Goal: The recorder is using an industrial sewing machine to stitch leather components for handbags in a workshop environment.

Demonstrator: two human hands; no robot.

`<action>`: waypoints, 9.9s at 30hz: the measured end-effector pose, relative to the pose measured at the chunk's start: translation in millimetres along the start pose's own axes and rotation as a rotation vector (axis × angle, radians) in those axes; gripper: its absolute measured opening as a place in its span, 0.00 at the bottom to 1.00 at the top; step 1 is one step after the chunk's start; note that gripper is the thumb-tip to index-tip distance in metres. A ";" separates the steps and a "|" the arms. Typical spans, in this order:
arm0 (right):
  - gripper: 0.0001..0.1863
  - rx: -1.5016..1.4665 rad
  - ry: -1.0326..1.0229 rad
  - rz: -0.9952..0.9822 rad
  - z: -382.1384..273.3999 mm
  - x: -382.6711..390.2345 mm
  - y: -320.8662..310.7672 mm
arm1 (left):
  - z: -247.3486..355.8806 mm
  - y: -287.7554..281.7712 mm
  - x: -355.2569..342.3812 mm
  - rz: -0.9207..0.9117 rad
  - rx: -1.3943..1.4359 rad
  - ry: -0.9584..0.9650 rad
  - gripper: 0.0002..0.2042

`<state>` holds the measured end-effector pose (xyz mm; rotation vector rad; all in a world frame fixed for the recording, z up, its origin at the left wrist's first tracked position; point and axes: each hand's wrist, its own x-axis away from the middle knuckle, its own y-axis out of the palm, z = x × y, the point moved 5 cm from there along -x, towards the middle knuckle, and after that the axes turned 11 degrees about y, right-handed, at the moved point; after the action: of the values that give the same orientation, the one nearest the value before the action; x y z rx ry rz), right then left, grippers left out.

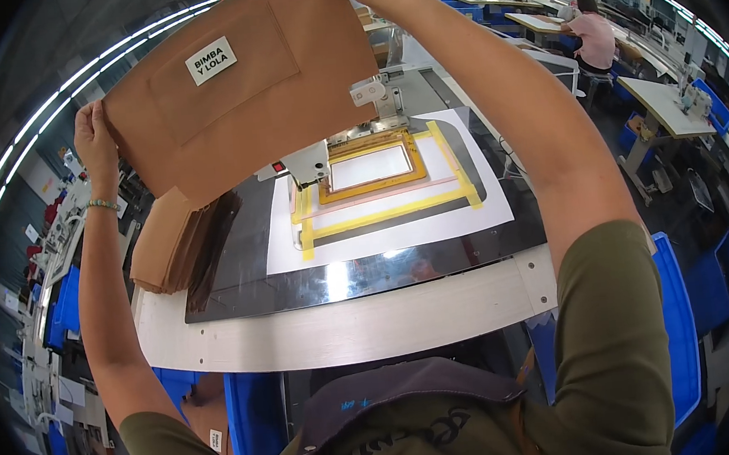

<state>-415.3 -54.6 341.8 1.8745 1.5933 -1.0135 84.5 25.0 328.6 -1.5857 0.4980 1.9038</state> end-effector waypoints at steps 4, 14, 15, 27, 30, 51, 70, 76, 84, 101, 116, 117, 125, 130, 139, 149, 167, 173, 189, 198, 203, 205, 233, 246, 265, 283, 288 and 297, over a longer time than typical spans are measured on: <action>0.13 -0.139 0.312 -0.264 -10.2 11.4 -0.3 | -3.6 -14.4 -9.2 0.018 0.137 0.011 0.14; 0.12 -0.195 0.317 -0.193 32.0 -10.4 17.4 | 4.5 -23.1 -21.2 -0.061 0.248 0.005 0.13; 0.12 -0.199 0.321 -0.206 32.7 -9.0 16.4 | 3.2 -24.8 -19.2 -0.051 0.291 -0.023 0.12; 0.14 -0.100 0.342 -0.241 39.5 2.6 13.4 | -4.8 -25.8 -10.1 -0.121 0.260 -0.016 0.12; 0.14 -0.087 0.328 -0.170 41.9 0.7 15.1 | -7.9 -29.8 -10.5 -0.127 0.214 -0.026 0.14; 0.12 -0.196 0.402 -0.280 20.9 102.8 -13.7 | 23.2 -46.4 74.5 0.014 0.333 -0.074 0.12; 0.18 0.061 0.979 -0.527 217.9 310.8 -25.4 | -54.4 59.0 352.3 -0.319 0.658 -0.792 0.08; 0.15 -0.183 0.965 -0.393 219.0 325.1 -25.0 | -54.3 57.4 374.9 -0.272 0.768 -0.915 0.08; 0.15 -0.171 0.956 -0.405 214.7 328.0 -27.6 | -36.7 51.3 366.9 -0.314 0.699 -0.883 0.08; 0.12 -0.182 1.119 -0.267 211.7 335.0 -30.4 | -32.8 53.4 370.8 -0.479 0.296 -0.868 0.18; 0.12 -0.436 0.928 -0.449 194.4 329.1 -30.9 | 119.1 188.6 326.9 -0.841 0.330 0.424 0.21; 0.11 -0.382 0.960 -0.455 198.6 332.1 -38.8 | 121.4 197.7 327.3 -0.905 0.382 0.375 0.18; 0.32 -0.852 0.894 -0.569 243.1 327.6 -64.7 | 125.0 79.6 265.0 -0.654 0.263 0.099 0.07; 0.32 -0.809 0.996 -0.498 268.9 326.6 -76.5 | 72.3 -133.7 231.8 -0.224 -0.585 0.074 0.04; 0.31 -0.681 1.049 -0.456 270.9 326.9 -69.5 | 64.5 -420.9 469.1 1.011 -0.454 -0.612 0.10; 0.30 -0.630 1.058 -0.618 260.1 331.2 -60.1 | 83.3 -452.7 607.9 1.179 -0.157 -1.476 0.15; 0.15 -0.137 0.787 -0.796 155.2 323.1 8.0 | 66.7 -412.2 497.4 -0.834 -1.276 -0.255 0.24; 0.06 0.028 -0.172 -0.661 -45.1 316.3 1.7 | 10.1 -428.6 567.7 -1.104 -1.079 -0.735 0.20; 0.16 0.766 0.361 0.117 -36.2 437.3 -187.0 | 89.9 -35.8 311.0 -0.728 -0.304 0.423 0.17; 0.45 0.662 1.815 1.309 -121.5 855.3 -540.0 | 120.2 57.3 340.6 -0.869 0.245 0.386 0.17; 0.59 0.427 2.165 1.117 -123.6 917.3 -503.4 | 139.2 84.8 330.1 -0.951 0.232 0.496 0.17; 0.61 0.319 2.197 1.033 -109.2 911.9 -505.1 | 138.4 95.6 330.0 -0.962 0.249 0.469 0.16; 0.51 0.092 1.508 1.260 139.7 762.1 -492.5 | 162.6 207.3 374.2 -1.199 0.436 0.470 0.16; 0.35 -0.030 1.578 1.197 87.5 743.5 -505.7 | 163.1 206.0 373.1 -1.252 0.454 0.464 0.14; 0.33 1.685 0.120 0.369 45.2 393.8 -310.6 | 175.6 196.9 375.8 -1.258 0.506 0.351 0.16; 0.15 1.041 0.325 0.400 20.0 383.7 -345.5 | 180.2 197.0 374.9 -1.278 0.504 0.383 0.17; 0.13 1.339 0.166 -0.038 89.4 373.8 -263.7 | 176.0 195.3 374.3 -1.303 0.470 0.364 0.16; 0.13 1.612 0.203 0.498 13.8 472.2 -287.6 | 168.6 200.4 375.1 -1.273 0.455 0.548 0.18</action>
<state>-674.6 288.0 -6.6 3.0803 -0.0349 -2.1438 -211.4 60.4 -18.5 -1.4850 0.0382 0.3778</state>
